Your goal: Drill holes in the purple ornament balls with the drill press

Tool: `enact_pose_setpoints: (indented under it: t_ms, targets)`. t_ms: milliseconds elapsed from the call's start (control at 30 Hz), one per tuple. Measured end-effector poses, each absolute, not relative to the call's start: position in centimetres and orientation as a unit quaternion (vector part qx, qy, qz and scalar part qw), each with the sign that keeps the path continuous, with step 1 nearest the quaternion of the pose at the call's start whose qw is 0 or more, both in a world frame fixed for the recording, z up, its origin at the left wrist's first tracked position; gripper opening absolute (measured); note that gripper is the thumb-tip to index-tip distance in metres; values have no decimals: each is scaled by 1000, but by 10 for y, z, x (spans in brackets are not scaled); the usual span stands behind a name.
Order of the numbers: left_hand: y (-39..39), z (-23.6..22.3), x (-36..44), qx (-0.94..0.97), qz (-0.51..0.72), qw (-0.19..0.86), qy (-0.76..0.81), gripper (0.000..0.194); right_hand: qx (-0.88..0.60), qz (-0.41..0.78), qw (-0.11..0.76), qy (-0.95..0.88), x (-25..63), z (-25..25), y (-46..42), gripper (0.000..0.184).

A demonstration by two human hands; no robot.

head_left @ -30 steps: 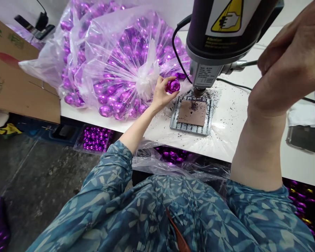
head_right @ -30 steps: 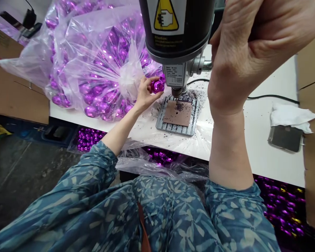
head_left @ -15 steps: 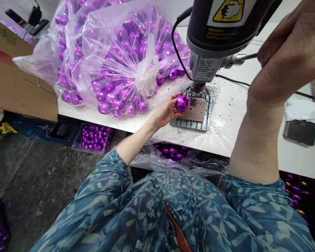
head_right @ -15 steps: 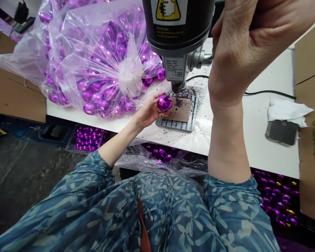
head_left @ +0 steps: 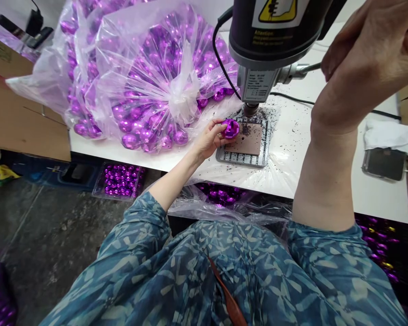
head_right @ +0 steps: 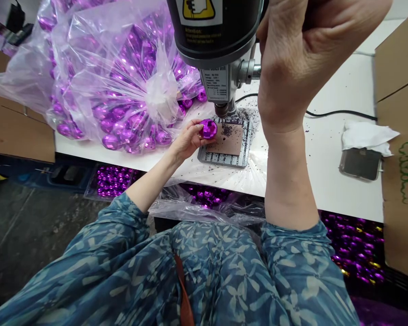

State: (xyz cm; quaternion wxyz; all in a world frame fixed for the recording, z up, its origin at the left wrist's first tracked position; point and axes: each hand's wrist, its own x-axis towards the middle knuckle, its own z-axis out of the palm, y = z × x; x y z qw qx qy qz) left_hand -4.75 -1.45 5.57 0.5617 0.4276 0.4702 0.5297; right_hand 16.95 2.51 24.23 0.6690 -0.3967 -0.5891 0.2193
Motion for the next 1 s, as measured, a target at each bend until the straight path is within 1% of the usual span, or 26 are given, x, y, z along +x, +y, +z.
enact_pose_setpoints:
  t_ms: [100,267,367,500,633,800,1000]
  targets:
    - [-7,53,-45,456,538,518,484,40,-406,202,659,-600,169,244,21,109]
    - [-5,49,-40,510,541,459,487,44,-400,205,656,-607,168,249,17,109]
    - [-8,47,-37,509,539,456,492,50,-400,204,652,-612,166,252,13,107]
    - [-10,47,-30,501,534,475,489,50,-413,203,642,-614,163,255,8,103]
    - [-11,46,-23,503,529,478,489,50,-414,201,639,-616,163,252,12,105]
    - [-9,40,-20,535,523,441,496,52,-413,187,653,-607,165,249,17,106]
    - [-10,34,-21,579,511,389,502,57,-436,198,632,-610,158,258,-7,103]
